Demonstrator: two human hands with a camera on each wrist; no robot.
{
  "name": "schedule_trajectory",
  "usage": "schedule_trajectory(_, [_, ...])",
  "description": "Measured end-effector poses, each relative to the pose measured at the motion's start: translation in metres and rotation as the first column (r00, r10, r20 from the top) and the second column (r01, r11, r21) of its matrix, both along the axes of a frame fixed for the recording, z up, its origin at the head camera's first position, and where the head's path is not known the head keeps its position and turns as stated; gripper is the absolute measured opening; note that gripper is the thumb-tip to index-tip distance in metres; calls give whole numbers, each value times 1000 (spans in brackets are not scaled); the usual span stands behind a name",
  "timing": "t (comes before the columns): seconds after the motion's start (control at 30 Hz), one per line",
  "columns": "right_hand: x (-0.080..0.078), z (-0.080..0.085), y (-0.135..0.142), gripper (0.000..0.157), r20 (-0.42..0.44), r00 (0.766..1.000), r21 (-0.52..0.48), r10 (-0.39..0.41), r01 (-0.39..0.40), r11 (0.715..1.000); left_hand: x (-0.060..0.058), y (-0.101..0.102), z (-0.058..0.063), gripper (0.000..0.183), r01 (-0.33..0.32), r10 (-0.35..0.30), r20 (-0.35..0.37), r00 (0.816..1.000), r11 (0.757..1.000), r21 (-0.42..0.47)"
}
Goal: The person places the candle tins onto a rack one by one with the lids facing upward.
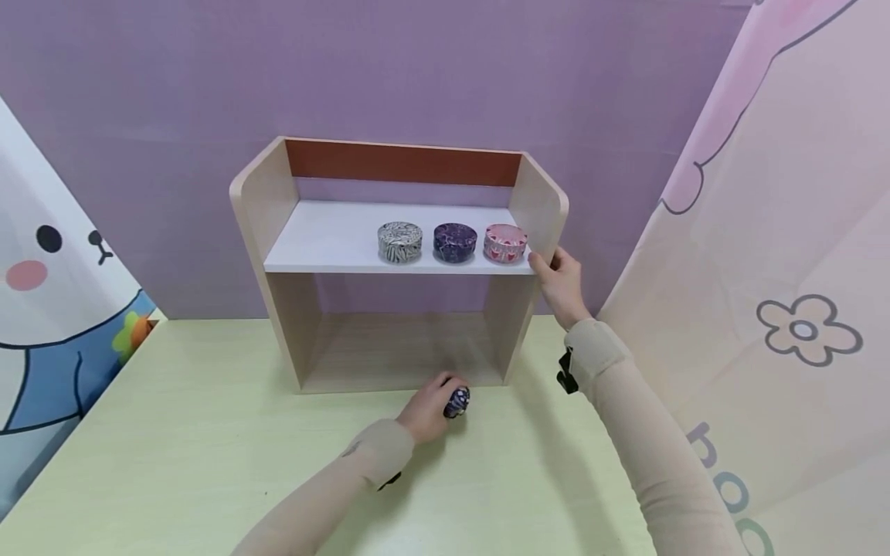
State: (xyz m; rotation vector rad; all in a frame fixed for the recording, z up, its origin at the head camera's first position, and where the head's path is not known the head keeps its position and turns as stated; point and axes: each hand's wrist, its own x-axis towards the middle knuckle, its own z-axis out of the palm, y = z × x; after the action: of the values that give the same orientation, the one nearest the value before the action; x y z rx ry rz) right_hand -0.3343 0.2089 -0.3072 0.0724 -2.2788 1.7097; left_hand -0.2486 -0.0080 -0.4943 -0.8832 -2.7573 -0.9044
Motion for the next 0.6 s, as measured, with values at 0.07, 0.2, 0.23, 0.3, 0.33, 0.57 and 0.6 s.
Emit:
schedule_trajectory(0.07, [0,0,0,45,-5,1000,-3,0,0,1000,1,-1,0,68,-32,29,46,999,998,60])
schedule_trajectory(0.2, [-1,0,-1,45,-10,1000,-1,-2,2,1000,5,-3,5,68,-79,63,114,991,987,143])
schedule_trajectory(0.23, [-1,-1,-1,44,-11,1000,0,-3,3,1000,6,-4,5,67,-87,68,123,990,984,158])
schedule_trajectory(0.3, [-1,-1,-1,45,-7,1000,0,-3,3,1000,7,-5,6,66,-97,74,130,989,977,188])
schedule_trajectory(0.33, [-1,-1,-1,44,-6,1000,-4,-3,3,1000,8,-5,6,65,-102,76,132,988,974,204])
schedule_trajectory(0.57, [-2,-1,-1,44,2,1000,-19,-12,12,1000,13,-10,1,68,-166,89,237,967,929,329])
schedule_trajectory(0.6, [-2,-1,-1,44,4,1000,-24,-13,13,1000,13,-10,1,68,-182,86,271,959,917,354])
